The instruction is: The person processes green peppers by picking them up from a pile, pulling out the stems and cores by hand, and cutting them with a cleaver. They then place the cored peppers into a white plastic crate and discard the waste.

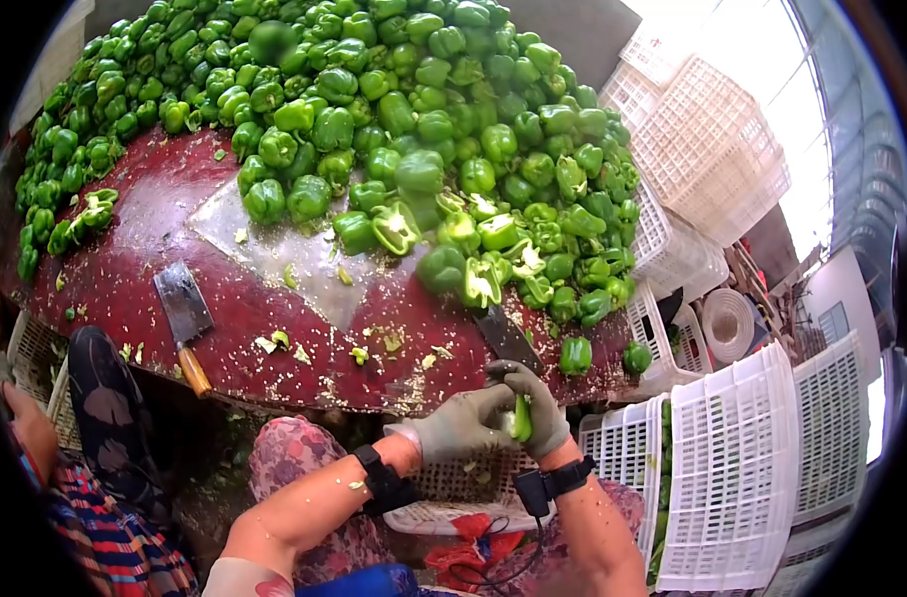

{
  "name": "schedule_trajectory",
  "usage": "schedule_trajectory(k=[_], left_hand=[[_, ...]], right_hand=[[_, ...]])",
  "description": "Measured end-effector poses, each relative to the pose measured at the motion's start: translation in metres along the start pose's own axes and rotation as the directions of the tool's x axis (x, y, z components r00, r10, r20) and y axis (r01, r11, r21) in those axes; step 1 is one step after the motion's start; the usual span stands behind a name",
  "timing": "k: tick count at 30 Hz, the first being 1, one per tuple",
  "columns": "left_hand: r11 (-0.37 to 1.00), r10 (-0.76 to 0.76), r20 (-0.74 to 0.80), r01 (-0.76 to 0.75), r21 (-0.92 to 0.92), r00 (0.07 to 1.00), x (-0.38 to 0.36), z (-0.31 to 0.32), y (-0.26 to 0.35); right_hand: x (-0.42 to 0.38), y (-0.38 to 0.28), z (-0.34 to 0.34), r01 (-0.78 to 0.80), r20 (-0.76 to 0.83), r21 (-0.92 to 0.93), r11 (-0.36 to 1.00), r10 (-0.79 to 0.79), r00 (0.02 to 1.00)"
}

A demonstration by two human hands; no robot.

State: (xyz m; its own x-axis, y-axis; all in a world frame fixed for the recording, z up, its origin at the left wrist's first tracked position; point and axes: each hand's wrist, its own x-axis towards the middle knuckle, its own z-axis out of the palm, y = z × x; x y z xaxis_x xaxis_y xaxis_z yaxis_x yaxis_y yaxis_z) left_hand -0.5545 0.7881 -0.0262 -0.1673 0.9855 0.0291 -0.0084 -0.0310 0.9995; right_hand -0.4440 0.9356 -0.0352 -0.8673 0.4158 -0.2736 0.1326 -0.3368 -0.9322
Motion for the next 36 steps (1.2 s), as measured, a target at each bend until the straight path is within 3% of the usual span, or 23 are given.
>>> schedule_trajectory(k=[2,4,7,8,11,12,13,14,15,16,17,19,21,24,25,26,27,28,29,30,31,33,36], left_hand=[[0.997,-0.051,0.008,0.05,0.062,0.999,0.004,0.001,-0.004],[0.985,0.102,-0.104,-0.086,0.152,0.989,0.006,0.009,-0.019],[0.935,0.202,-0.229,-0.118,0.335,0.952,0.007,0.008,-0.025],[0.911,0.219,-0.259,-0.103,0.399,0.941,0.008,0.007,-0.023],[0.842,0.116,-0.325,0.08,0.533,0.939,0.011,0.001,-0.017],[0.723,0.078,-0.223,0.099,0.684,0.972,0.015,0.001,-0.024],[0.685,-0.019,-0.095,0.082,0.724,0.995,0.016,0.001,-0.03],[0.649,-0.125,0.025,0.062,0.758,0.992,0.013,0.002,-0.037],[0.618,-0.234,0.131,0.044,0.785,0.963,0.009,0.005,-0.045],[0.612,-0.16,0.143,-0.016,0.791,0.977,0.003,0.011,-0.056],[0.609,-0.246,0.129,0.05,0.792,0.961,0.001,0.011,-0.046],[0.611,-0.232,0.067,0.091,0.786,0.97,-0.004,0.01,-0.037],[0.587,-0.208,0.058,0.077,0.806,0.976,-0.002,0.009,-0.037],[0.58,-0.168,0.039,0.066,0.812,0.985,0.005,0.011,-0.037],[0.578,-0.159,0.027,0.071,0.813,0.987,0.007,0.01,-0.039],[0.578,-0.164,0.016,0.083,0.812,0.986,0.008,0.008,-0.04],[0.575,-0.173,0.005,0.097,0.812,0.985,0.01,0.005,-0.04],[0.572,-0.184,-0.008,0.114,0.812,0.983,0.011,0.003,-0.04],[0.568,-0.197,-0.021,0.132,0.812,0.98,0.011,0.0,-0.041],[0.564,-0.201,-0.057,0.164,0.809,0.978,0.011,-0.002,-0.041],[0.553,-0.191,-0.099,0.191,0.811,0.977,0.01,-0.006,-0.043],[0.536,-0.172,-0.175,0.241,0.809,0.969,0.009,-0.011,-0.045],[0.574,-0.213,-0.246,0.325,0.752,0.946,0.006,-0.021,-0.029]], right_hand=[[-0.001,-0.003,0.005,0.047,-0.006,-0.045,0.998,-0.047,0.999],[-0.007,-0.01,0.014,0.072,-0.024,-0.032,0.997,-0.073,0.997],[-0.009,-0.002,0.013,0.207,-0.155,-0.366,0.907,-0.279,0.948],[0.001,0.006,-0.004,0.089,-0.29,0.23,0.969,-0.019,0.957],[-0.003,0.008,-0.028,0.17,-0.473,0.034,0.985,-0.134,0.871],[-0.011,0.003,-0.04,0.26,-0.347,-0.546,0.797,-0.497,0.795],[-0.019,-0.011,-0.055,0.222,-0.26,-0.798,0.561,-0.652,0.713],[-0.032,-0.033,-0.074,0.161,-0.244,-0.886,0.434,-0.734,0.634],[-0.047,-0.06,-0.1,0.13,-0.264,-0.911,0.391,-0.796,0.545],[-0.069,-0.096,-0.13,0.102,-0.254,-0.94,0.327,-0.864,0.435],[-0.096,-0.139,-0.159,0.042,-0.205,-0.972,0.229,-0.928,0.312],[-0.155,-0.229,-0.186,-0.308,-0.08,-0.951,0.041,-0.99,0.113],[-0.198,-0.285,-0.183,-0.663,-0.019,-0.748,-0.037,-0.997,0.077],[-0.193,-0.291,-0.219,-0.927,0.321,-0.294,-0.231,-0.938,0.132],[-0.166,-0.269,-0.208,-0.832,0.31,-0.488,-0.264,-0.944,0.118],[-0.118,-0.225,-0.21,-0.581,0.23,-0.752,-0.312,-0.95,0.212],[-0.07,-0.18,-0.211,-0.204,0.146,-0.955,-0.214,-0.942,0.303],[-0.022,-0.136,-0.212,0.106,0.061,-0.994,-0.021,-0.919,0.389],[0.018,-0.108,-0.14,-0.557,-0.609,-0.787,0.265,-0.478,0.633],[0.056,-0.076,-0.099,0.116,-0.096,-0.958,0.261,-0.677,0.729],[0.085,-0.051,-0.062,0.146,-0.219,-0.811,0.567,-0.525,0.823],[0.158,0.003,-0.055,0.193,-0.059,-0.893,0.407,-0.53,0.846],[0.202,0.009,-0.032,0.052,-0.012,-0.967,0.249,-0.247,0.969]])
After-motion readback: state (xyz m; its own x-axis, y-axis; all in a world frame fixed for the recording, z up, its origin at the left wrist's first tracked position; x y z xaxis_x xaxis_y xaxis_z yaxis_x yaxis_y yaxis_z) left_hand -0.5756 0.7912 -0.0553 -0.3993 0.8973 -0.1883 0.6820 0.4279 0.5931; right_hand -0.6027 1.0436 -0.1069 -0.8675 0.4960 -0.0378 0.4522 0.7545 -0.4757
